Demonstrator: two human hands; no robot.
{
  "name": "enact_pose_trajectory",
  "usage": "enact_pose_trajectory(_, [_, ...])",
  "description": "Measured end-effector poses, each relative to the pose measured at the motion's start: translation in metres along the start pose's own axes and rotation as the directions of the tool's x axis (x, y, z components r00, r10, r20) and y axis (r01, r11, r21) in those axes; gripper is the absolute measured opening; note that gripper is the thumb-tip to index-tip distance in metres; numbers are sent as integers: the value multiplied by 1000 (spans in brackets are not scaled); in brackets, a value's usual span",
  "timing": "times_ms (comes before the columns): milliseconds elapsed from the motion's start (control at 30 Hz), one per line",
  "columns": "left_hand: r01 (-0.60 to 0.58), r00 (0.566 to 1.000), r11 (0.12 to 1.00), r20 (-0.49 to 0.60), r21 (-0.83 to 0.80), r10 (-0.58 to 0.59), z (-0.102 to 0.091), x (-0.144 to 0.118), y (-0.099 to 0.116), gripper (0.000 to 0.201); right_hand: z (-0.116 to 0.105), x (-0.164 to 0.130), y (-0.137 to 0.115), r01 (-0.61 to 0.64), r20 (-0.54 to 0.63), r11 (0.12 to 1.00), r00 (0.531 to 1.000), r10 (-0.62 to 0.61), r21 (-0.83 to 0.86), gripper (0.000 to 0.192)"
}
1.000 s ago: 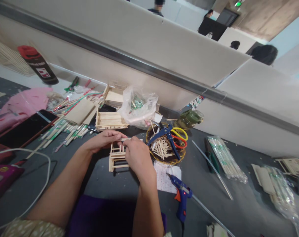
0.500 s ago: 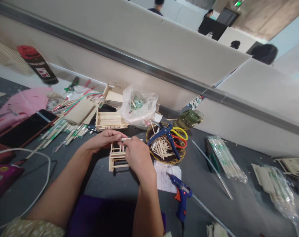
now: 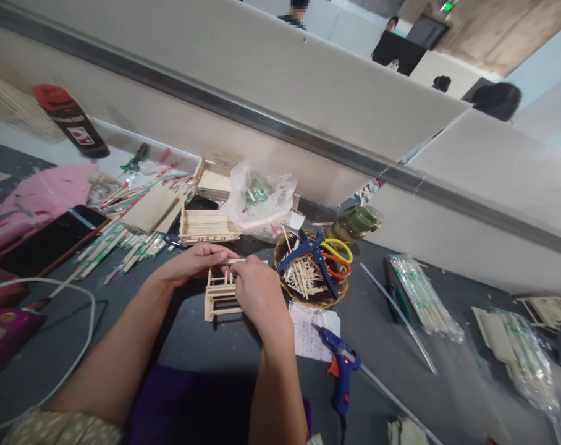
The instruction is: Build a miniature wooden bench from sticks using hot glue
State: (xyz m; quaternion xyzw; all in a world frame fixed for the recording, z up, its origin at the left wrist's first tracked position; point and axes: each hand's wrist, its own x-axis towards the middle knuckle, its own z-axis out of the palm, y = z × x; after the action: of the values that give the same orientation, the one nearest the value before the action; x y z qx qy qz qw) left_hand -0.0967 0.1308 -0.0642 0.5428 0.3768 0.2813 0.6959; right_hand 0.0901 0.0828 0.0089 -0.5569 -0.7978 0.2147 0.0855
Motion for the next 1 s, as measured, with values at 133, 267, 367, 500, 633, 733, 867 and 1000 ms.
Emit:
enact_pose_trajectory(133, [38,999,999,12,-39,-37,0,0,1,59,1,1,1,0,1,1000,1000,0,3,32])
enact_pose_trajectory(267, [48,999,998,12,-41,-47,0,0,1,58,0,1,0,4,3,1000,1000,-4,-3,32])
enact_pose_trajectory(367, [44,999,998,12,-51,-43,0,0,1,59,0,0,0,2,7,1000,1000,-1,-4,32])
enact_pose_trajectory(500, [42,999,998,14,-52,-41,0,0,2,57,-1,0,-1,-5,6,1000,1000,5,-4,32])
enact_pose_trajectory(633, [30,999,998,15,-47,-29,0,0,1,56,0,0,-1,-4,3,1000,1000,4,-2,32])
enact_pose_trajectory(733, [46,999,998,14,-38,-45,0,0,1,57,0,0,-1,-3,0,1000,1000,3,-4,32])
enact_pose_trajectory(867, [71,997,997,6,-5,-71,0,0,1,56,0,0,0,-2,8,1000,1000,2,-5,32])
enact_pose_trajectory(1000, [55,998,998,-3,-14,-55,1,-1,2,56,0,0,-1,-4,12,1000,1000,4,-5,33])
